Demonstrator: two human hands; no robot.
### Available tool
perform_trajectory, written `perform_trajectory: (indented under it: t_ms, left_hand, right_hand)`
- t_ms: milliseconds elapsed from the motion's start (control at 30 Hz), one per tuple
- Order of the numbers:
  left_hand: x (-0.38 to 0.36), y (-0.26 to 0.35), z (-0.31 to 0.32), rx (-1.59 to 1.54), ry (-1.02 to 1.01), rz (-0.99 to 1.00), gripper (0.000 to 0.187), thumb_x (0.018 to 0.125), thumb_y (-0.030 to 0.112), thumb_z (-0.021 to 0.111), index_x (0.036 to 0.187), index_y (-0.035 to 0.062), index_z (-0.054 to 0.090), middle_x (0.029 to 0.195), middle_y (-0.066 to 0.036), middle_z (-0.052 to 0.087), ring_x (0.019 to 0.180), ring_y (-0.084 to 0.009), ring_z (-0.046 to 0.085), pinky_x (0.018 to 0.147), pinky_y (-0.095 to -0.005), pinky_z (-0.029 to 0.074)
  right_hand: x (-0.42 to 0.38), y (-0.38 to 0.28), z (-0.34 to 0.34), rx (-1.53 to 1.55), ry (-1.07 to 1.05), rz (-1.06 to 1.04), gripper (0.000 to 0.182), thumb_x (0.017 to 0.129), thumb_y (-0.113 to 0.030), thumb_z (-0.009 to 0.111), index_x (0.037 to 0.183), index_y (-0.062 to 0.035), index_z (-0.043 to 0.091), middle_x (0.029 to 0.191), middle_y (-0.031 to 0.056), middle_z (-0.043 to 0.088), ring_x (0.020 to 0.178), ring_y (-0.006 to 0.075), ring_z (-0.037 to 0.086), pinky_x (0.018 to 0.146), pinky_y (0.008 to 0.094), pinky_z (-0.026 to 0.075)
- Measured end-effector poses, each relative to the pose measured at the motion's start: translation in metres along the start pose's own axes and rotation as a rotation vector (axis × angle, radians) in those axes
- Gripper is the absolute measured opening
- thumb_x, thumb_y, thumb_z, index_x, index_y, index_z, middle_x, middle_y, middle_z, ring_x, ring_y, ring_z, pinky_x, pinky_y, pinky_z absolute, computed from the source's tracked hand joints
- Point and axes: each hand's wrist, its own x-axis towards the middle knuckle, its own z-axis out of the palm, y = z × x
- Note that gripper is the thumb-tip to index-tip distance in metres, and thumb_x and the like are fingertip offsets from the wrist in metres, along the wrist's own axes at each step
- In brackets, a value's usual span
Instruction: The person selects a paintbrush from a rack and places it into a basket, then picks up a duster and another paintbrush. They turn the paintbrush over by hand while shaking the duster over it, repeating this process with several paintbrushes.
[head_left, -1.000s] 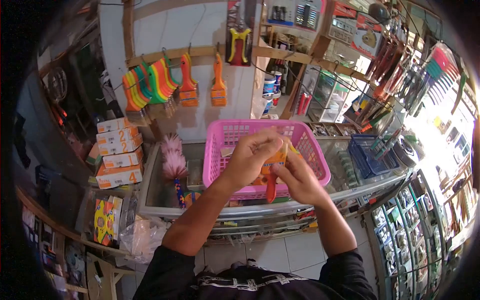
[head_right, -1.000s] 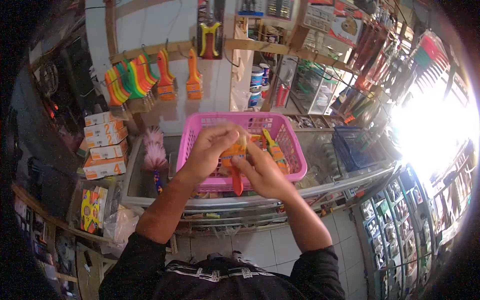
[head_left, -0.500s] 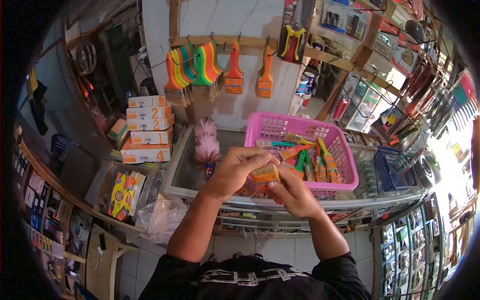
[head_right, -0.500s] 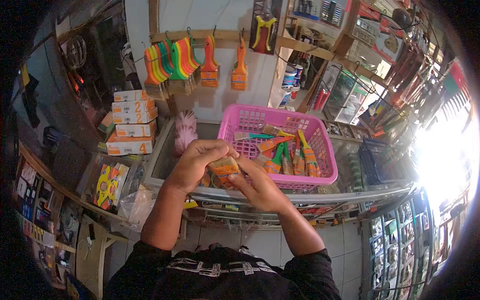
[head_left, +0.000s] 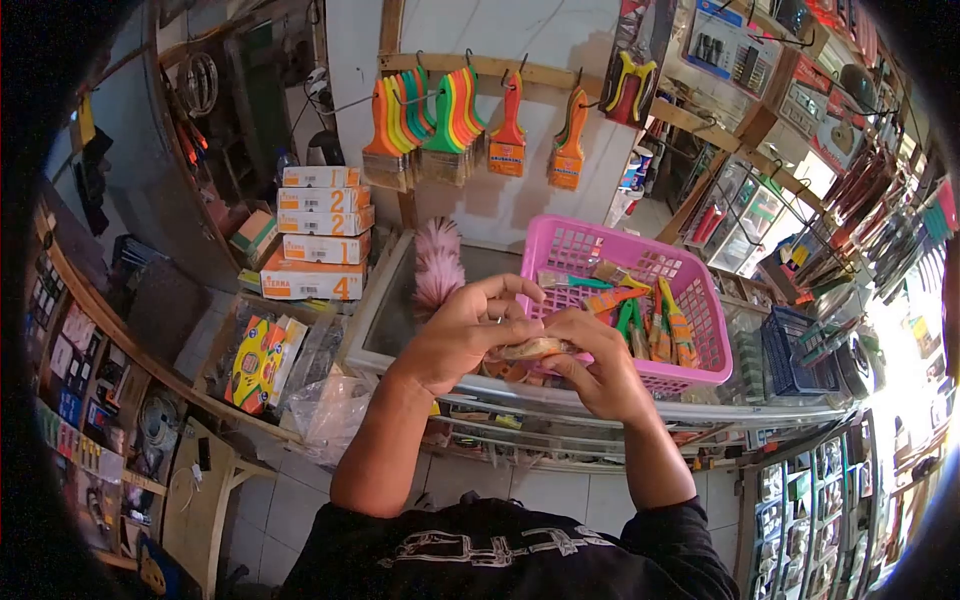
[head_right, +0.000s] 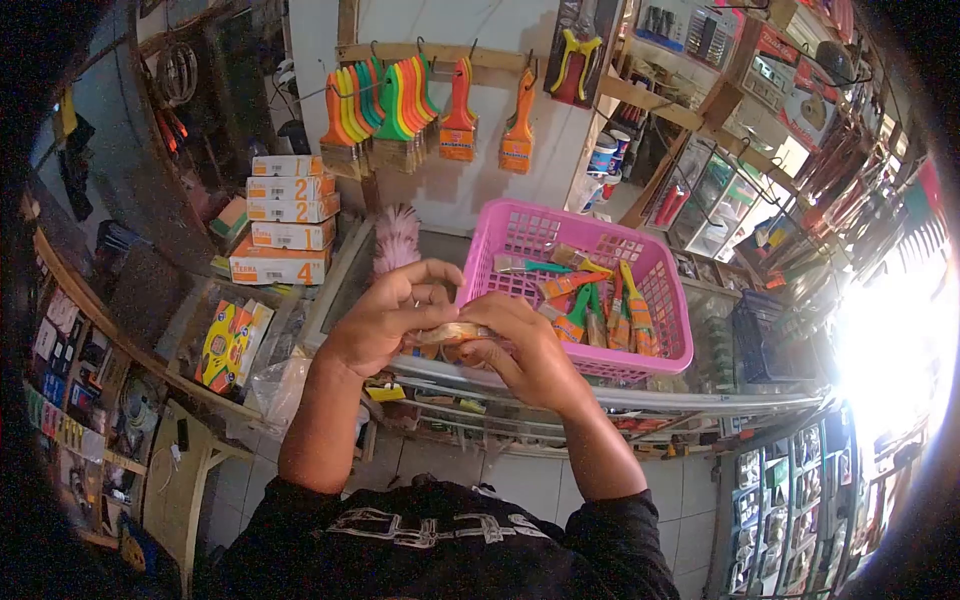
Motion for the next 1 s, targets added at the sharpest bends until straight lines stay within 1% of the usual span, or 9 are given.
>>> perform_trajectory:
  t_ms: [100,200,300,400,600,767,867,900,1000]
  left_hand:
    - [0.001,-0.012,-0.015,-0.054,-0.097,-0.019,0.035,0.097,0.015,0.072,0.127,0.0042,0.056,0.098,-0.003,0.069,0.089,-0.0075,0.067,0.074,-0.0212,0.053]
    - [-0.001,-0.019,-0.002,-0.187,0.037,0.090,0.027,0.099,0.013,0.069,0.123,0.0041,0.058,0.104,-0.004,0.068,0.095,-0.0084,0.066,0.079,-0.0218,0.053]
    - [-0.006,-0.025,-0.008,-0.248,0.030,0.136,0.023,0.102,0.014,0.065,0.121,0.0044,0.058,0.107,-0.005,0.068,0.100,-0.0094,0.066,0.083,-0.0228,0.052]
    - [-0.015,-0.029,-0.011,-0.295,0.079,0.154,0.020,0.104,0.017,0.062,0.119,0.0044,0.058,0.107,-0.005,0.068,0.100,-0.0093,0.066,0.085,-0.0233,0.052]
    - [-0.041,-0.030,-0.024,-0.038,0.333,0.264,0.017,0.105,0.018,0.060,0.113,0.0034,0.058,0.104,-0.004,0.069,0.095,-0.0073,0.064,0.082,-0.0226,0.050]
    - [-0.070,-0.033,-0.048,0.050,0.465,0.090,0.013,0.103,0.018,0.059,0.113,0.0095,0.060,0.089,0.001,0.067,0.066,-0.0007,0.052,0.055,-0.0167,0.038]
    - [-0.090,-0.038,-0.057,0.057,0.591,0.022,0.021,0.100,0.030,0.063,0.111,0.0118,0.063,0.091,0.002,0.068,0.066,-0.0031,0.055,0.055,-0.0186,0.039]
    - [-0.097,-0.042,-0.065,0.118,0.613,-0.033,0.033,0.102,0.041,0.060,0.116,0.0116,0.064,0.097,0.000,0.071,0.073,-0.0081,0.065,0.059,-0.0223,0.046]
    - [-0.112,-0.057,-0.088,-0.306,0.538,-0.126,0.046,0.104,0.047,0.056,0.129,0.0083,0.060,0.107,-0.006,0.073,0.075,-0.0151,0.069,0.067,-0.0287,0.056]
  right_hand:
    - [0.001,-0.006,0.007,0.050,0.079,0.126,0.037,0.088,-0.006,0.075,0.123,-0.0001,0.065,0.114,0.0163,0.067,0.101,0.0310,0.066,0.086,0.0372,0.053]
    - [0.008,-0.011,0.020,0.292,0.195,0.202,0.040,0.089,-0.005,0.075,0.128,-0.0004,0.064,0.112,0.0145,0.068,0.099,0.0212,0.065,0.081,0.0327,0.054]
    - [0.015,-0.007,0.021,0.195,0.121,0.050,0.040,0.093,-0.005,0.073,0.130,0.0003,0.060,0.111,0.0111,0.066,0.096,0.0131,0.063,0.078,0.0279,0.054]
    - [0.014,0.002,0.045,0.551,0.163,0.193,0.038,0.096,-0.004,0.070,0.132,-0.0006,0.057,0.112,0.0088,0.062,0.094,0.0115,0.063,0.077,0.0257,0.055]
    - [0.033,0.000,0.072,0.642,0.084,0.094,0.033,0.099,0.000,0.065,0.130,-0.0001,0.054,0.117,0.0074,0.059,0.101,0.0136,0.064,0.082,0.0287,0.058]
    - [0.045,0.016,0.110,0.660,0.038,0.164,0.032,0.097,0.003,0.066,0.127,-0.0017,0.052,0.117,0.0078,0.061,0.108,0.0147,0.060,0.090,0.0300,0.052]
    - [0.054,0.018,0.127,0.543,0.063,0.094,0.032,0.091,0.002,0.072,0.120,-0.0023,0.060,0.111,0.0112,0.066,0.107,0.0194,0.064,0.093,0.0323,0.050]
    - [0.058,0.016,0.131,0.531,0.085,0.056,0.033,0.084,0.005,0.074,0.115,-0.0021,0.063,0.109,0.0120,0.067,0.105,0.0242,0.065,0.091,0.0333,0.050]
    - [0.069,0.024,0.144,0.343,0.074,-0.221,0.033,0.078,0.006,0.076,0.109,-0.0006,0.067,0.108,0.0118,0.067,0.102,0.0278,0.065,0.093,0.0363,0.049]
